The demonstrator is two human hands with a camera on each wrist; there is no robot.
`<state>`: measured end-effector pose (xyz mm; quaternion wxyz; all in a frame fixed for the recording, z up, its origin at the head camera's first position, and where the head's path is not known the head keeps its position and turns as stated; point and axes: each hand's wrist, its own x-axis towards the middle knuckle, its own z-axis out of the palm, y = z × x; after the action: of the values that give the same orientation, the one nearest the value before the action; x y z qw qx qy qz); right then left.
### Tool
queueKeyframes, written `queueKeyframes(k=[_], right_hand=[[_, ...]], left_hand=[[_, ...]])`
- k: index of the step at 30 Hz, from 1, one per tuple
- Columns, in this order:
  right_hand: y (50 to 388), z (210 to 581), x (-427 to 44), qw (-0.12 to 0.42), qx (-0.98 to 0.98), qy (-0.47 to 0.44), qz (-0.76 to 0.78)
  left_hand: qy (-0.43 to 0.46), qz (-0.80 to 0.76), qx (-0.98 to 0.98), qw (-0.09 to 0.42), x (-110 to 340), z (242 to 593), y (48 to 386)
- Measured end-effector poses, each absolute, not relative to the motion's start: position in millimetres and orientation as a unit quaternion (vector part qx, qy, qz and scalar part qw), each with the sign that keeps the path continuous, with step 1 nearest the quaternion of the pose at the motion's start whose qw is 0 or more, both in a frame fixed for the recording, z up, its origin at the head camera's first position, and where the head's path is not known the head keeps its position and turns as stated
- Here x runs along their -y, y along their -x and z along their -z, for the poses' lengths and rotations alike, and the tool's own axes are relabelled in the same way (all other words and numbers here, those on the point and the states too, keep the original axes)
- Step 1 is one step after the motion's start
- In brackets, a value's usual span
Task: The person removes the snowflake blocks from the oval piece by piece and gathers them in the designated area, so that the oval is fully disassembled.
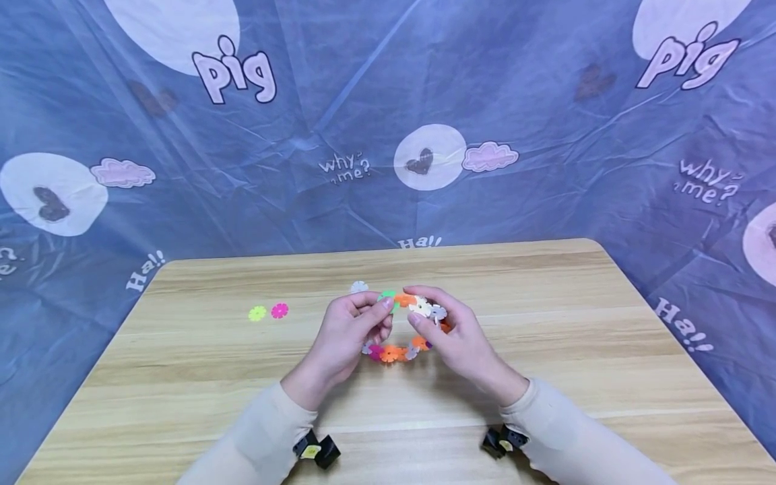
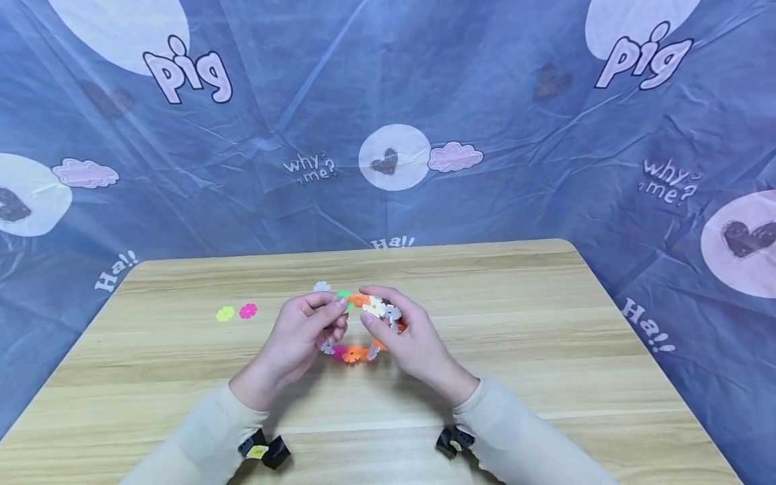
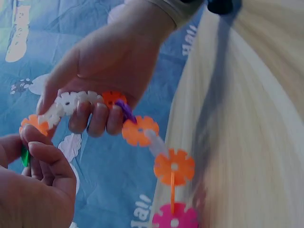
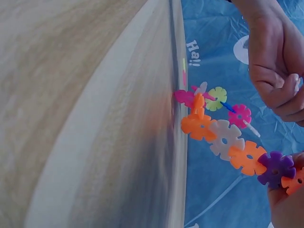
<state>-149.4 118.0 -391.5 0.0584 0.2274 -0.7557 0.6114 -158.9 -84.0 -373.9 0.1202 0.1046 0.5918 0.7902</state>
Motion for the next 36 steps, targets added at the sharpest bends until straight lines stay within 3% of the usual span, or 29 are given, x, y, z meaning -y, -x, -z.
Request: queueKeyframes(k=[11,20,36], right_hand=[[150.3,392.0,-115.3,0.093,0.748,-0.246,-0.609],[151.5,393.6,-115.2,0.080,0.752,-0.250,-0.605],[151.4,390.5,-112.4,0.067,0.750,-0.250,-0.609]], left_hand=[[-0.080,-0.833,-0.534,0.120,79.5,374.6,156.9],[-0.111,-0.801,-0.581,0.091,82.5,374.6,158.8],[-0.132,-0.751,-0.636,0.118,94.4,372.1,163.9]])
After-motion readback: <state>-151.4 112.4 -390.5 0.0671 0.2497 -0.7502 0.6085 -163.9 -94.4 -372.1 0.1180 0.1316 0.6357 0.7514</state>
